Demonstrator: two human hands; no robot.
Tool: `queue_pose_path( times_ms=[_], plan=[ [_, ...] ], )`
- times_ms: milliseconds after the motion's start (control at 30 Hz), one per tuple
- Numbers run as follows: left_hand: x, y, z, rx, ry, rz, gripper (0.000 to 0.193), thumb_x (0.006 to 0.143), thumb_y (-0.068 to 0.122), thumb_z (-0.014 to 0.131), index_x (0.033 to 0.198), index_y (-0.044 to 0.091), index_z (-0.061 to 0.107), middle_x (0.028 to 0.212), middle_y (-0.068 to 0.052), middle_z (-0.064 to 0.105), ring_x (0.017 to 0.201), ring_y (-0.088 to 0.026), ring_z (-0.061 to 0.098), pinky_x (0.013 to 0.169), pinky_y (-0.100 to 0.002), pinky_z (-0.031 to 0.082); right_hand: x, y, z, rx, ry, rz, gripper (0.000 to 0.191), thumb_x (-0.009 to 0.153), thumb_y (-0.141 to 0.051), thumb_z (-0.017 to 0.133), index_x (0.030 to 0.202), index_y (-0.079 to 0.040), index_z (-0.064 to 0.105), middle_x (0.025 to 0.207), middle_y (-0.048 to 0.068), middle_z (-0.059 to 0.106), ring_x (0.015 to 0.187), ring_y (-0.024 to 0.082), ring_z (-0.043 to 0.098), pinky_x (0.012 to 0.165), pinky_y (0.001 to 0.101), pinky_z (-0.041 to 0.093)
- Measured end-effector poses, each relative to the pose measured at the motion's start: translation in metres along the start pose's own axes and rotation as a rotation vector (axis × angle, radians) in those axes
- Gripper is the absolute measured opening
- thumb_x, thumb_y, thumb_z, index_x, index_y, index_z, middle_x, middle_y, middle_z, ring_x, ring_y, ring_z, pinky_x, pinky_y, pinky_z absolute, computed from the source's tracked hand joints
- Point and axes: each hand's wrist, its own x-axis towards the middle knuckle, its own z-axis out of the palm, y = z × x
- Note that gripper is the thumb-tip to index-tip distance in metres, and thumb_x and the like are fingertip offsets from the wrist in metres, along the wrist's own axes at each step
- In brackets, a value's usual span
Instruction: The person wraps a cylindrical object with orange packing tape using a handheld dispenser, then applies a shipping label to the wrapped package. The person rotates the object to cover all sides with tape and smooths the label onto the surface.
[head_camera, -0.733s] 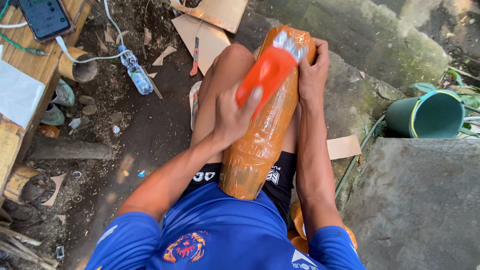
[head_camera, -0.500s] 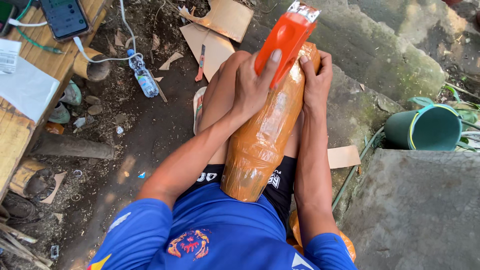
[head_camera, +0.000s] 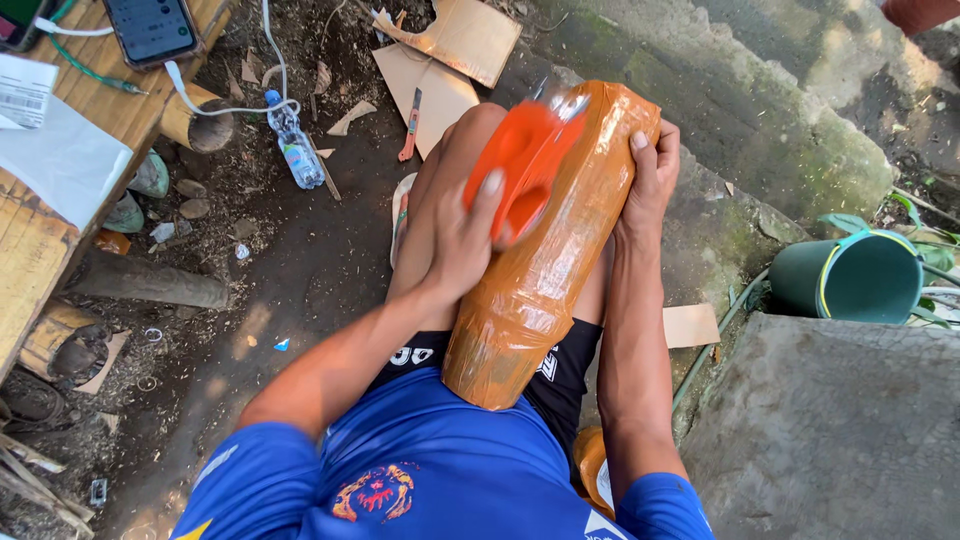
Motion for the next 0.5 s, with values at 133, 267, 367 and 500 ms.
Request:
queue_pose_path(
  times_ms=[133,267,367,500],
  plan=[
    [0.093,-0.004,0.05,-0.181,0.003,0.075,0.05,0.107,0.047,0.054,0.079,0.006,0.056,0.063,0.001,0.053,0.055,-0.009,0.049,0.052,-0.028,0.039,-0.008,-0.003,0.001,0.075,-0.006,-0.033,0.039,0.1,-0.03,0.064,0.125,-0.002,0.053,0.116,0.009,0.063,0.104,0.016,0.062,0.096,0.0324,0.054],
    [0.111,0.003,0.075,-0.155,-0.093,0.026,0.051,0.105,0.048,0.052,0.079,0.006,0.06,0.062,0.002,0.056,0.058,-0.008,0.054,0.053,-0.026,0.043,-0.025,-0.009,-0.006,0.238,-0.007,-0.005,0.054,0.096,-0.044,0.063,0.135,-0.008,0.05,0.125,0.008,0.063,0.115,0.021,0.064,0.104,0.0379,0.055],
    [0.077,0.013,0.07,-0.037,-0.201,0.14,0.055,0.11,0.049,0.053,0.079,0.004,0.057,0.066,0.001,0.052,0.061,-0.008,0.049,0.057,-0.026,0.041,-0.035,-0.01,-0.014,0.459,-0.004,0.142,0.068,0.092,-0.053,0.062,0.14,-0.006,0.055,0.131,0.01,0.065,0.12,0.024,0.065,0.106,0.0395,0.054],
    [-0.006,0.033,0.027,-0.067,-0.309,-0.166,0.047,0.106,0.047,0.052,0.098,0.002,0.064,0.068,0.001,0.06,0.059,-0.005,0.054,0.054,-0.023,0.044,-0.041,-0.009,-0.019,0.573,0.003,0.074,0.066,0.093,-0.055,0.065,0.139,-0.008,0.057,0.136,0.011,0.064,0.124,0.026,0.065,0.108,0.0437,0.055]
  ],
)
